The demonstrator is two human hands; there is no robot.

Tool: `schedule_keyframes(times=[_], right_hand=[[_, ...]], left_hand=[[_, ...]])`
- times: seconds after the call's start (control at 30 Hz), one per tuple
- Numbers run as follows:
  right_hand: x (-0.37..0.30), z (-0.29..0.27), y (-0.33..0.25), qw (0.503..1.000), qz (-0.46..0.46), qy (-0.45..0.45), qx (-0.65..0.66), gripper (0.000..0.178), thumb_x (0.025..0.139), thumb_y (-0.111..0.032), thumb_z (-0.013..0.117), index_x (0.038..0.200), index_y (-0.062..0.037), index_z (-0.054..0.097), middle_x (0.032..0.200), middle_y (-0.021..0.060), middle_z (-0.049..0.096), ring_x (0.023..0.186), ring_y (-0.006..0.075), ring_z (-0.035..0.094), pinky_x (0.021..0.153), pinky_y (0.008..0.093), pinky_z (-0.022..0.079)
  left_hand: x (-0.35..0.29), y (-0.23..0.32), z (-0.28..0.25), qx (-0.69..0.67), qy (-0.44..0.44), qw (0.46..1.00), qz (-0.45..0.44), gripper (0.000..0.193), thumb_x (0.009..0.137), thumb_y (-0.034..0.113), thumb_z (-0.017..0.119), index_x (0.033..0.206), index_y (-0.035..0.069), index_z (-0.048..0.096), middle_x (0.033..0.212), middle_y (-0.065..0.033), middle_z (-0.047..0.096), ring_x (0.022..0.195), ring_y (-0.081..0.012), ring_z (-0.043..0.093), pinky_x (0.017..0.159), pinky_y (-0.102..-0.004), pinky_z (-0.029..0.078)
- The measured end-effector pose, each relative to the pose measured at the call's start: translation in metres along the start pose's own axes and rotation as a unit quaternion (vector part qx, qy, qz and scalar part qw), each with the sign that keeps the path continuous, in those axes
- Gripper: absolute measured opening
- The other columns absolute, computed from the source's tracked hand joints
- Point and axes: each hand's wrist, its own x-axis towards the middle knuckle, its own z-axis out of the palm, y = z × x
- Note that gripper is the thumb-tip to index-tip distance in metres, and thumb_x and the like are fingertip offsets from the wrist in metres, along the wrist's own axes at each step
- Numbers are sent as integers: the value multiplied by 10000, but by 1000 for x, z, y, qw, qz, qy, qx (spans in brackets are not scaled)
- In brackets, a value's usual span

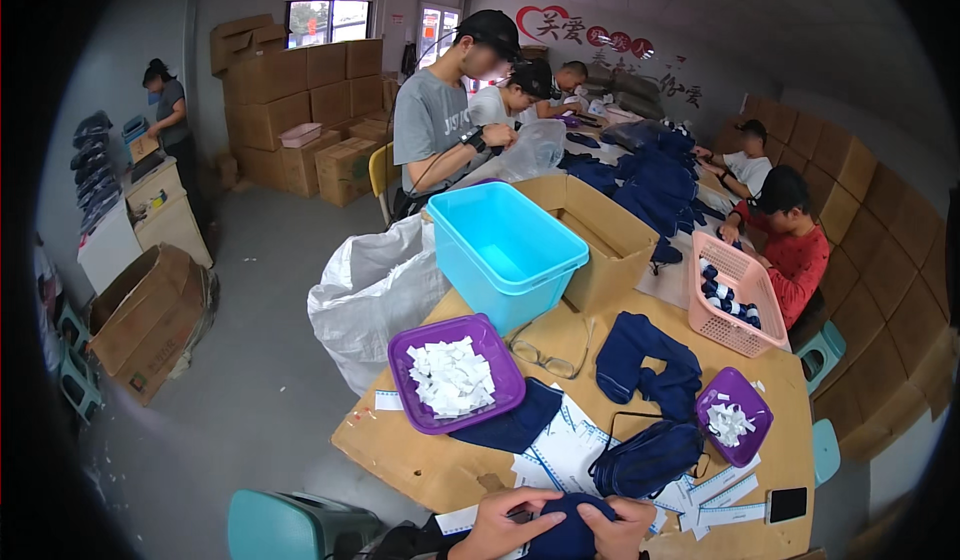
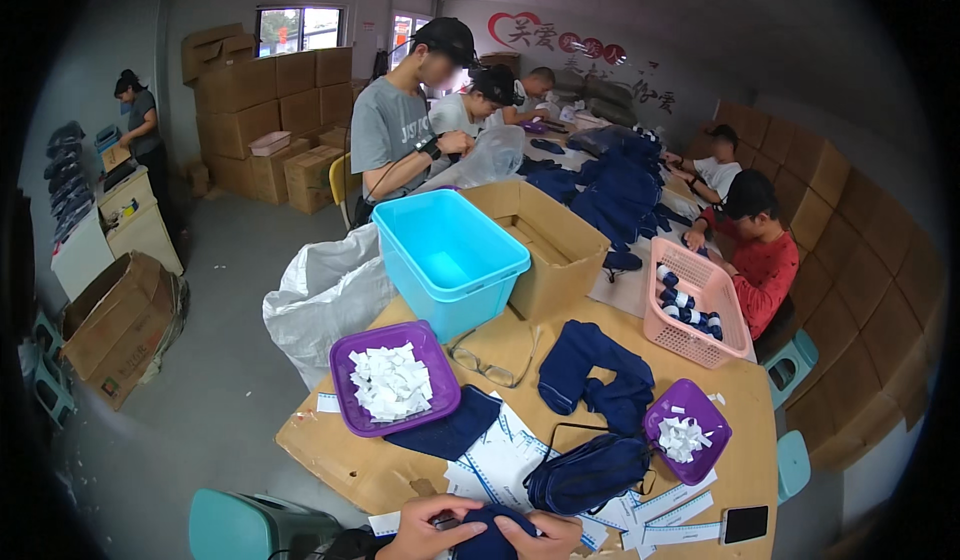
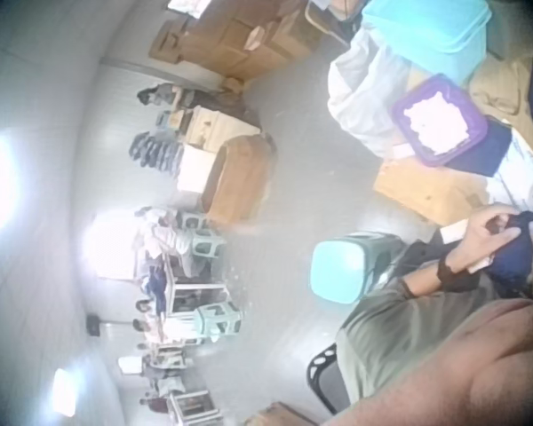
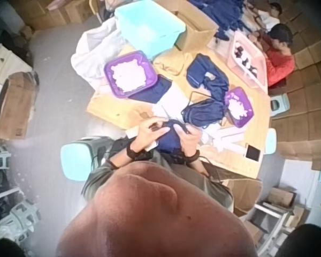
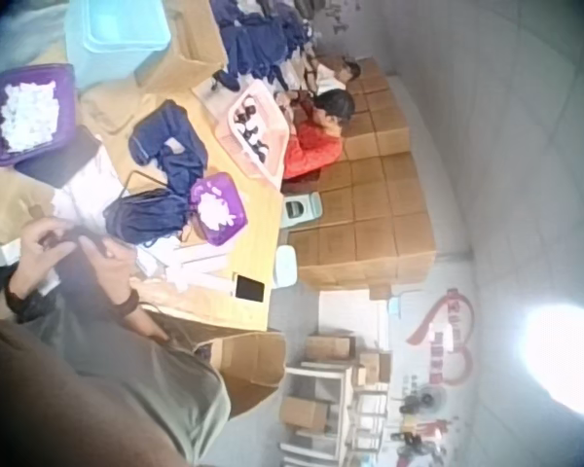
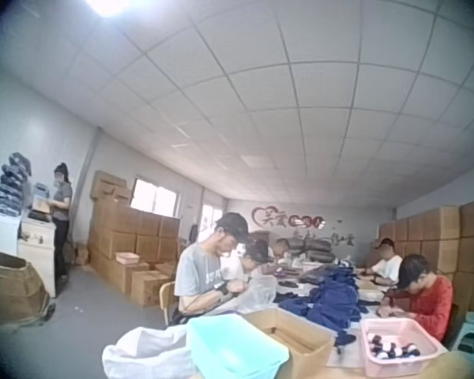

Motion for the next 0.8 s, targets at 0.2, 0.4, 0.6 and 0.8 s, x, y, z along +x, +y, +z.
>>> schedule_keyframes(times=[0.2, 0.4, 0.6, 0.8], right_hand=[[2, -3, -4, 1000, -13, 4, -2, 273, 724, -40, 797, 613, -20, 549, 549, 31, 427, 501, 118, 388, 475, 309, 323], [-1, -1, -11, 1000, -11, -21, 15, 265, 724, -40, 794, 617, -7, 554, 549, 40, 438, 497, 124, 391, 470, 307, 331], [-3, -2, -8, 998, -38, -9, 48, 269, 718, -46, 797, 608, -9, 554, 549, 44, 445, 492, 131, 399, 467, 311, 336], [1, -4, -10, 997, -26, -19, 76, 300, 712, -54, 802, 591, -8, 531, 529, 50, 424, 473, 148, 390, 459, 316, 322]], left_hand=[[4, -2, -6, -4, -57, 998, -41, 243, 801, 1, 784, 1024, 16, 689, 914, 13, 644, 801, -36, 554, 712, -194, 461], [-1, -14, -14, -77, -81, 993, 36, 200, 815, -38, 748, 988, 3, 656, 1115, -107, 657, 1080, -192, 601, 903, -309, 489], [3, 1, -15, 15, -125, 977, 169, 264, 815, -34, 747, 1063, 1, 662, 1115, -122, 657, 1134, -221, 591, 960, -342, 471], [-5, 9, -4, -15, -55, 998, 12, 260, 810, -2, 771, 1046, -3, 660, 954, -35, 658, 903, -87, 587, 799, -245, 473]])
